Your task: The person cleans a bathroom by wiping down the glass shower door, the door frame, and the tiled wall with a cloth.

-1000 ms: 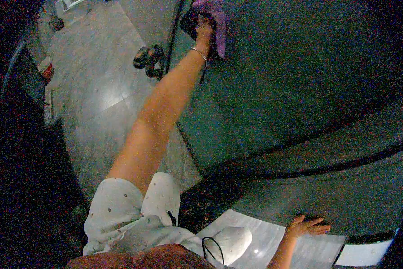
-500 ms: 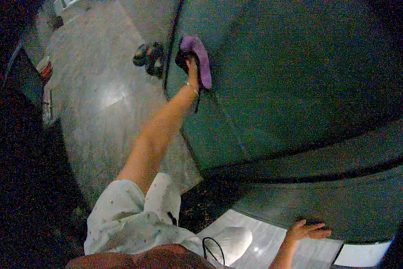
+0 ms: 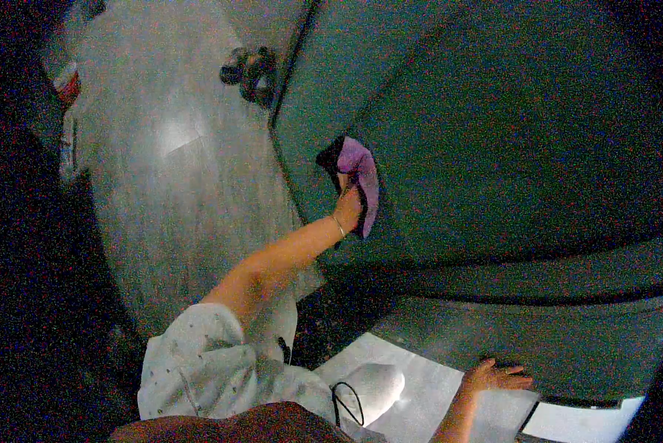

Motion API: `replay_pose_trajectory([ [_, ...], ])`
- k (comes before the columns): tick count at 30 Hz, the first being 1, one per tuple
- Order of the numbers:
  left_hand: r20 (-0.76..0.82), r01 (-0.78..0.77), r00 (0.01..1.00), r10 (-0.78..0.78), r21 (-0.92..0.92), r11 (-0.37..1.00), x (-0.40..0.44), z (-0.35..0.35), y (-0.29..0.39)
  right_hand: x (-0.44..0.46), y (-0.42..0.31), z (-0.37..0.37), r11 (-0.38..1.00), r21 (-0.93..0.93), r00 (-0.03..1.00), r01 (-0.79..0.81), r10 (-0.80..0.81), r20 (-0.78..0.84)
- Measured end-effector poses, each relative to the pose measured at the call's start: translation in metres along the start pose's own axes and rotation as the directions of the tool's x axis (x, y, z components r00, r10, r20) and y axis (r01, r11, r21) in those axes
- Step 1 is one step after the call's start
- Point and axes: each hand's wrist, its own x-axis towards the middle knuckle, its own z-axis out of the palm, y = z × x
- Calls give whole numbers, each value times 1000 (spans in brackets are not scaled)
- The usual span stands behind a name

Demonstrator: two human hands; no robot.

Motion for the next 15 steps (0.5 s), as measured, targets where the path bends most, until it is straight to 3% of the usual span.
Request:
replay_pose_trajectory([
  [4, 21, 26, 999, -26, -14, 1000, 11, -33, 14, 13, -14, 0, 999, 45, 1000, 2, -2, 3],
  [5, -58, 68, 995, -79, -175, 982, 11, -20, 16, 19, -23, -1, 988, 126, 995, -92, 88, 37],
  [6, -136, 79, 982, -132, -336, 938, 10, -8, 18, 27, -26, -8, 989, 120, 996, -85, 81, 37],
  [7, -353, -58, 910, -220, -631, 774, 11, -8, 20, 44, -42, -31, 973, 217, 993, -78, 58, 99],
  [8, -427, -142, 854, -298, -742, 655, 12, -7, 23, 57, -61, -43, 945, 315, 986, -81, 31, 161],
  [9, -494, -258, 786, -371, -808, 530, 13, -13, 25, 68, -79, -43, 894, 436, 994, 99, -72, -78],
  [10, -275, -65, 951, -141, -623, 779, 15, -43, 27, 81, -107, -43, 792, 563, 970, 236, -159, -184],
  [11, 78, 45, 997, -21, -322, 946, 8, -54, 23, 94, -140, -46, 638, 671, 926, 377, -249, -283],
  [13, -2, 17, 1000, -19, -396, 918, 12, -48, 34, 113, -182, -48, 468, 757, 836, 456, -517, -184],
  [14, -88, -25, 996, -19, -474, 880, 19, -46, 37, 143, -219, -61, 308, 841, 748, 444, -645, -159],
  [15, -153, 39, 981, -117, -435, 899, 24, -34, 44, 166, -257, -71, 205, 915, 663, 346, -743, -84],
])
